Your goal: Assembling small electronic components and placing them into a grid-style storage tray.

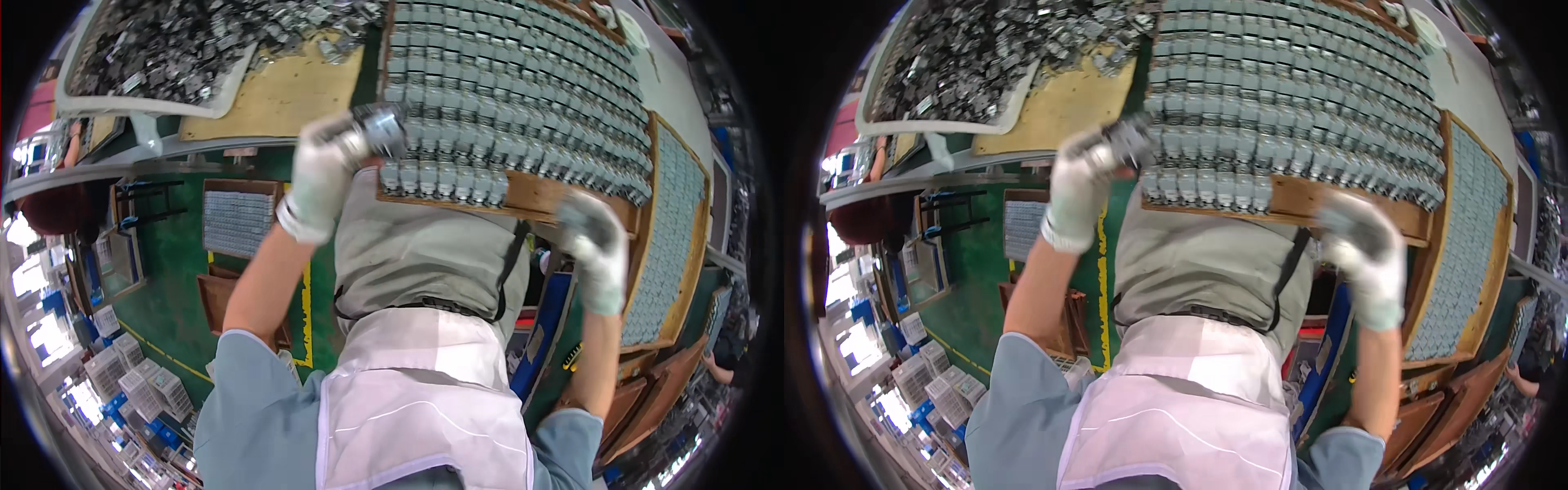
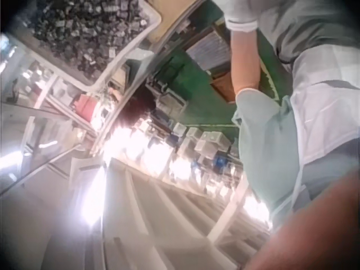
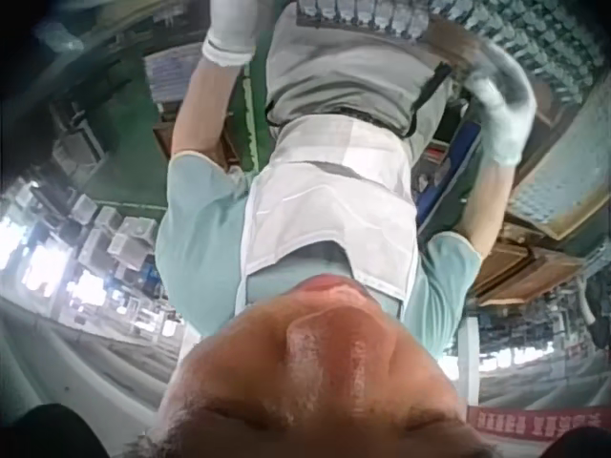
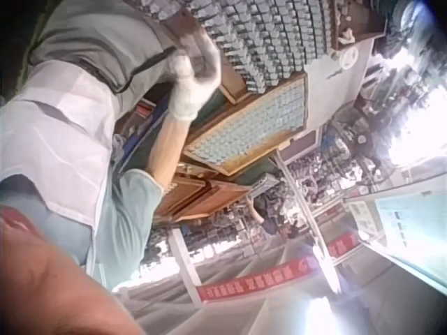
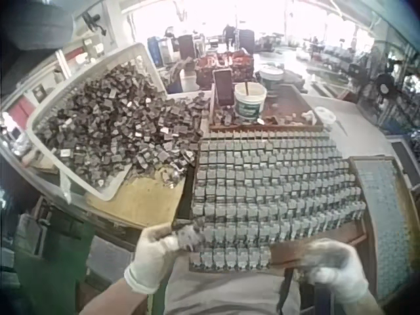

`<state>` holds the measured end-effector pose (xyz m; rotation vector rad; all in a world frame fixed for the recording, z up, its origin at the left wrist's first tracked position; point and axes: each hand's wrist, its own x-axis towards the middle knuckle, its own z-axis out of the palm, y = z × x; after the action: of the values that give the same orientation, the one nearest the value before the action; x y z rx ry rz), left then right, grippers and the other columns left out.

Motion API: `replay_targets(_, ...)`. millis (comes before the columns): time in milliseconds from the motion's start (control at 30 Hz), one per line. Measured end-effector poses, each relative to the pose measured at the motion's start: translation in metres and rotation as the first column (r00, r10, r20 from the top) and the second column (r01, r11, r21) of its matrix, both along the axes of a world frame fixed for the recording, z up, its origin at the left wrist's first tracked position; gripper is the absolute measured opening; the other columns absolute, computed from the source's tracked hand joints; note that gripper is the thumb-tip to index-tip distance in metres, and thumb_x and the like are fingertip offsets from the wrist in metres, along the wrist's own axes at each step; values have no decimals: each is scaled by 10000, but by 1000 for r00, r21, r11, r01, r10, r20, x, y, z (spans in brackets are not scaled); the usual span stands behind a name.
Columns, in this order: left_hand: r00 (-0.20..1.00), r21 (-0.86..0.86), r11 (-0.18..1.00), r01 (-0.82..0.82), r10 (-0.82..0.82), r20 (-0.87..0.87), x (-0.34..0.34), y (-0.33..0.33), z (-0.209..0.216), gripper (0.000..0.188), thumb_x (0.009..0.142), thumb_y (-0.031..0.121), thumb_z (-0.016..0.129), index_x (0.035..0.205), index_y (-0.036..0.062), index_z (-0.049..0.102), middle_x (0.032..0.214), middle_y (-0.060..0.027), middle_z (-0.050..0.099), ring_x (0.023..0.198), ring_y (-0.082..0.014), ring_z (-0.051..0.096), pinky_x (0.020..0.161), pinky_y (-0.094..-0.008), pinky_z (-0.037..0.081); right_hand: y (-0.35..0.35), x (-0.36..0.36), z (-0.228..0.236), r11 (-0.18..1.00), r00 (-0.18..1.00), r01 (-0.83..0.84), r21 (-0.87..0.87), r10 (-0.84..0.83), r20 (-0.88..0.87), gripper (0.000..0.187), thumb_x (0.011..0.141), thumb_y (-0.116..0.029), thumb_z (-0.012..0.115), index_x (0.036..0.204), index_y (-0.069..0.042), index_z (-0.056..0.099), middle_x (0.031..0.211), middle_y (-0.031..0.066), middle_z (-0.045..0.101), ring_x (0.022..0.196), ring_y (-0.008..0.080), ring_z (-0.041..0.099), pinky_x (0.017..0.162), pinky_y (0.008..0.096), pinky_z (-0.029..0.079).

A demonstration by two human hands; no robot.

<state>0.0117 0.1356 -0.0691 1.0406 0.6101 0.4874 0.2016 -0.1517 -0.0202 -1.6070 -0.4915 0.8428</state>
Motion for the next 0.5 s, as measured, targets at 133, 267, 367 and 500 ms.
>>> replay_targets(133, 987, -320, 938, 137, -157, -36, 3, -71, -13, 284, 893, 68, 618, 1143, -68, 612, 1031, -114, 697, 892, -196, 689, 673, -300, 577, 43, -28, -36, 969, 982, -74, 237, 112, -155, 485, 809, -135, 725, 1226, 73, 593, 1240, 152, 586, 1074, 228, 615, 887, 311, 505)
replay_targets(267, 969, -430, 879, 206, -245, -38, 13, -100, -10, 307, 907, 53, 600, 1192, -57, 586, 1013, -100, 685, 861, -178, 674, 712, -267, 555, 42, -32, -48, 985, 985, -123, 123, 106, 135, 366, 731, -40, 803, 1077, 27, 703, 1146, 114, 605, 1015, 164, 579, 852, 290, 486)
replay_targets(367, 937, -221, 926, 305, -333, -102, 21, -100, -10, 287, 906, 60, 613, 1177, -36, 605, 969, -69, 683, 842, -145, 658, 718, -254, 535, 38, -27, -53, 984, 991, -97, 147, 83, 102, 369, 716, -26, 811, 1068, 15, 710, 1121, 100, 604, 976, 143, 579, 832, 267, 474)
replay_targets(500, 909, 488, 768, 416, -350, -224, 23, -90, -21, 279, 876, 47, 640, 1143, -29, 618, 846, -113, 668, 707, -128, 634, 619, -295, 507, 36, -21, -47, 986, 991, -122, 117, 115, 66, 368, 715, -53, 819, 1059, 20, 710, 1084, 87, 602, 949, 133, 572, 807, 251, 454)
